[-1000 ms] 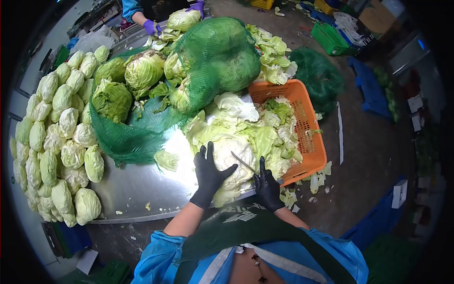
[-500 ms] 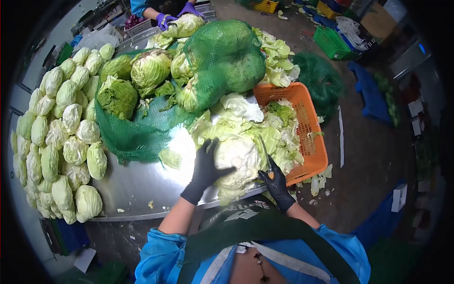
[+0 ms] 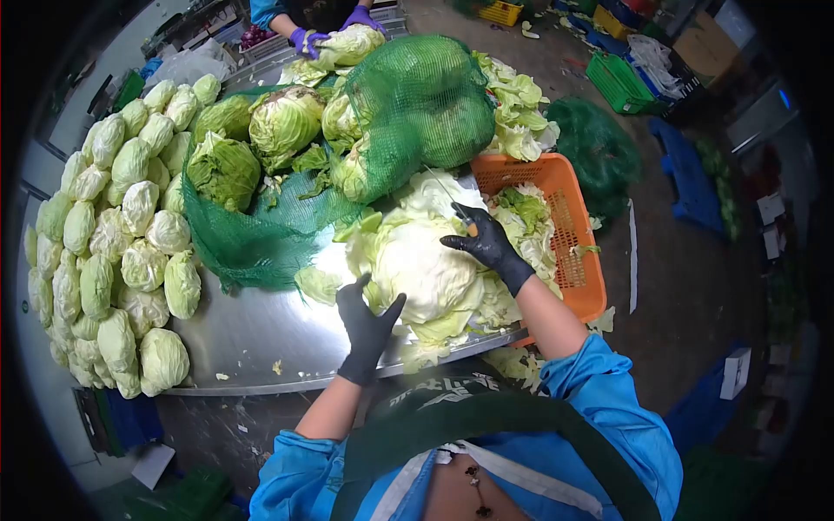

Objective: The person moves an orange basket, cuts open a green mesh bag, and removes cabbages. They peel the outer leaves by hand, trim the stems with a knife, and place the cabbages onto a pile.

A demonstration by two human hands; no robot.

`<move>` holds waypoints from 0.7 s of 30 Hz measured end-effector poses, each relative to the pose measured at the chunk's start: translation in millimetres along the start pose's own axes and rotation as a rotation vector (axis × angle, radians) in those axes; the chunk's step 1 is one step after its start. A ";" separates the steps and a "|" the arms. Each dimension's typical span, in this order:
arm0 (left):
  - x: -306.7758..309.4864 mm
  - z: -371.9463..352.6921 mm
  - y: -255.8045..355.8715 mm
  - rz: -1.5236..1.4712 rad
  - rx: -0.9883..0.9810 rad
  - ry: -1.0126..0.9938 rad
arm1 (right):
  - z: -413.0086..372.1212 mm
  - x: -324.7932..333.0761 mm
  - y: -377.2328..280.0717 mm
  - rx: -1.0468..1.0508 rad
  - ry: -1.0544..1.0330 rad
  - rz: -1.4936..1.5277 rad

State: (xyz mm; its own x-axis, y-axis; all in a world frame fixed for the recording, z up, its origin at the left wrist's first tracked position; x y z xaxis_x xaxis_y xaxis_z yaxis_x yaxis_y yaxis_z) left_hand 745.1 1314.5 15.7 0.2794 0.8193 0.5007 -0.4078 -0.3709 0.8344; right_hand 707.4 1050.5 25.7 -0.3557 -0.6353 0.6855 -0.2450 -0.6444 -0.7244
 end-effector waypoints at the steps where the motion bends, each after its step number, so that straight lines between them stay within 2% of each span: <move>1: 1.1 15.3 9.0 0.057 -0.160 0.015 | -7.2 -4.4 2.5 0.002 0.006 0.005; 2: -4.5 31.2 26.3 0.029 -0.130 -0.054 | -20.0 -3.9 0.2 -0.024 0.069 -0.097; 3: -17.6 47.7 33.5 0.072 -0.170 -0.205 | -34.9 -4.4 -0.6 -0.055 0.127 -0.199; 4: -36.3 60.2 35.8 0.123 -0.138 -0.317 | -45.0 -16.9 3.7 -0.145 0.026 -0.130; 5: -54.2 63.1 37.7 0.173 -0.104 -0.431 | -53.6 -21.1 -1.2 -0.116 0.063 -0.174; 7: -68.9 63.0 44.6 0.414 -0.086 -0.457 | -48.5 -27.1 11.3 -0.208 0.127 -0.039; 11: -76.6 58.7 40.5 0.422 -0.087 -0.433 | -36.9 -20.2 12.8 -0.225 0.067 -0.182; 13: -77.7 59.3 39.7 0.390 -0.100 -0.425 | -30.2 -17.3 32.6 -0.334 -0.132 0.066; 15: -78.0 58.5 41.0 0.453 -0.092 -0.417 | -32.7 -7.3 32.6 -0.333 -0.107 0.014; 18: -73.7 58.3 38.6 0.389 -0.102 -0.406 | -41.4 -6.1 45.8 -0.475 -0.180 0.192; 21: -70.0 59.5 36.3 0.331 -0.115 -0.378 | -34.9 -4.7 46.1 -0.435 -0.249 0.141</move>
State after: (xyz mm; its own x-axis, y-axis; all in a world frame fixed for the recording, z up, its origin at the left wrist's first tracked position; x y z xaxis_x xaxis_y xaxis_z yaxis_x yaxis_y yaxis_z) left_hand 762.4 1217.7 24.6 0.4056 0.4428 0.7997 -0.6146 -0.5155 0.5971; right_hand 666.3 1038.7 -13.5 -0.1999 -0.8192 0.5376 -0.5812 -0.3425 -0.7381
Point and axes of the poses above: each hand's wrist, its own z-axis towards the middle knuckle, its own x-axis out of the back of the hand, y = z × x, the point moved 4 cm from there along z, towards the middle knuckle, and after that the axes turned 12 degrees about -z, right-handed, at the moved point
